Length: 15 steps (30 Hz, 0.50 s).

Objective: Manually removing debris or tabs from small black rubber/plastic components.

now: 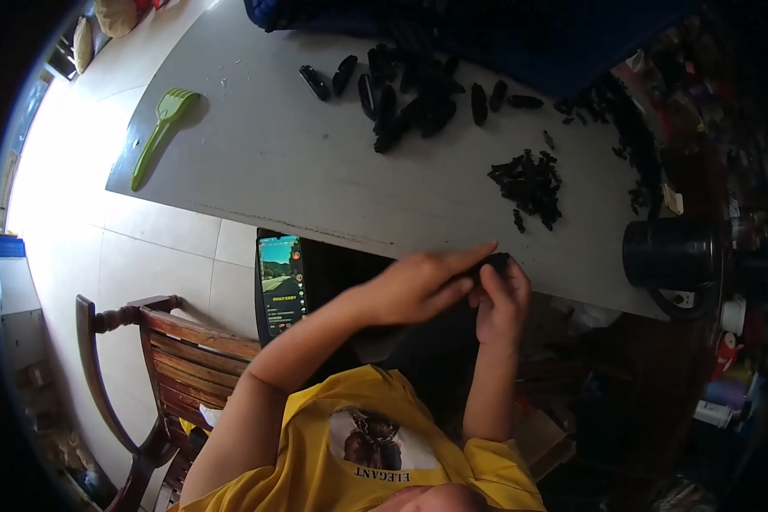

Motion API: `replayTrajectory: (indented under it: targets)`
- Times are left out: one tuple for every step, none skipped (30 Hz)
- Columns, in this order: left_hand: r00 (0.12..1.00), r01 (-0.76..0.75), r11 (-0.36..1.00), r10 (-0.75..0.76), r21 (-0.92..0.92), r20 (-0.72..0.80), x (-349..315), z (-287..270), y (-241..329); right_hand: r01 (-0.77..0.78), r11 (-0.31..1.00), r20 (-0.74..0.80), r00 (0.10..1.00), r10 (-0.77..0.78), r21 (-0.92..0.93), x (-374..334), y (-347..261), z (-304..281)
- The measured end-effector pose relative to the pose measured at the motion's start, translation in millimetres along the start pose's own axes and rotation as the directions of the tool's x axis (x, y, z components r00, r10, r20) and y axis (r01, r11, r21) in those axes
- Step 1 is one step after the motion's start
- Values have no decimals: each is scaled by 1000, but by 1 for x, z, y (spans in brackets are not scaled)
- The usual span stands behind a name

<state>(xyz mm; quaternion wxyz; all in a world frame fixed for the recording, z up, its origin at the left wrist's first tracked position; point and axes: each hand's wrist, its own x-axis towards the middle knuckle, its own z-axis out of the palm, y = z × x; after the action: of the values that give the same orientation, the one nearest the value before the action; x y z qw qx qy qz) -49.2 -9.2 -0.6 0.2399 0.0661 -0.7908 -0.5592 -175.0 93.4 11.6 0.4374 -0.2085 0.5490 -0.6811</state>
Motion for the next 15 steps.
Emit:
replayTrajectory:
  targets:
    - [999, 12, 973, -3, 229, -38, 10, -11, 1, -24, 999, -113, 993, 30, 48, -1, -1, -3]
    - [976, -30, 899, 120, 436, -180, 23, -19, -9, -18, 999, -120, 993, 24, 46, 1, 1, -9]
    - [939, 41, 763, 191, 645, -285, 43, -31, -19, 55, 995, -130, 991, -44, 83, 4, 3, -19]
    - [909, 154, 629, 212, 762, -359, 61, -44, -31, 127, 984, -133, 985, -110, 124, 5, 2, -25]
    - [869, 281, 467, 247, 838, -429, 77, -58, -42, 108, 986, -77, 992, -99, 123, 7, -4, -24]
    - [874, 342, 370, 211, 864, -437, 92, -70, -55, 114, 986, -79, 991, -105, 121, 9, -6, -22]
    - [877, 394, 270, 175, 879, -447, 105, -78, -62, 95, 979, -68, 994, -84, 180, 11, -8, -22]
    - [878, 389, 276, 179, 879, -444, 113, -85, -67, 75, 969, -55, 996, -64, 237, 13, -10, -22]
    - [903, 395, 203, 92, 896, -419, 121, -89, -71, 84, 969, -71, 995, -70, 231, 17, -11, -27]
    - [918, 393, 125, 3, 911, -396, 126, -94, -74, 116, 961, -89, 991, -97, 250, 21, -11, -34]
    - [923, 384, 135, -43, 914, -382, 127, -99, -79, 147, 952, -106, 987, -123, 270, 25, -11, -39]
    - [926, 372, 89, -104, 924, -362, 129, -103, -74, 154, 951, -117, 985, -126, 268, 29, -13, -46]
    - [942, 334, 101, -63, 937, -329, 127, -106, -77, 157, 987, -198, 968, -157, -17, 34, -16, -53]
    - [955, 298, 109, -21, 948, -297, 123, -110, -80, 123, 947, -263, 943, -206, -297, 39, -19, -57]
    - [957, 291, 109, -21, 951, -290, 117, -111, -78, 22, 874, -335, 919, -209, -486, 45, -24, -51]
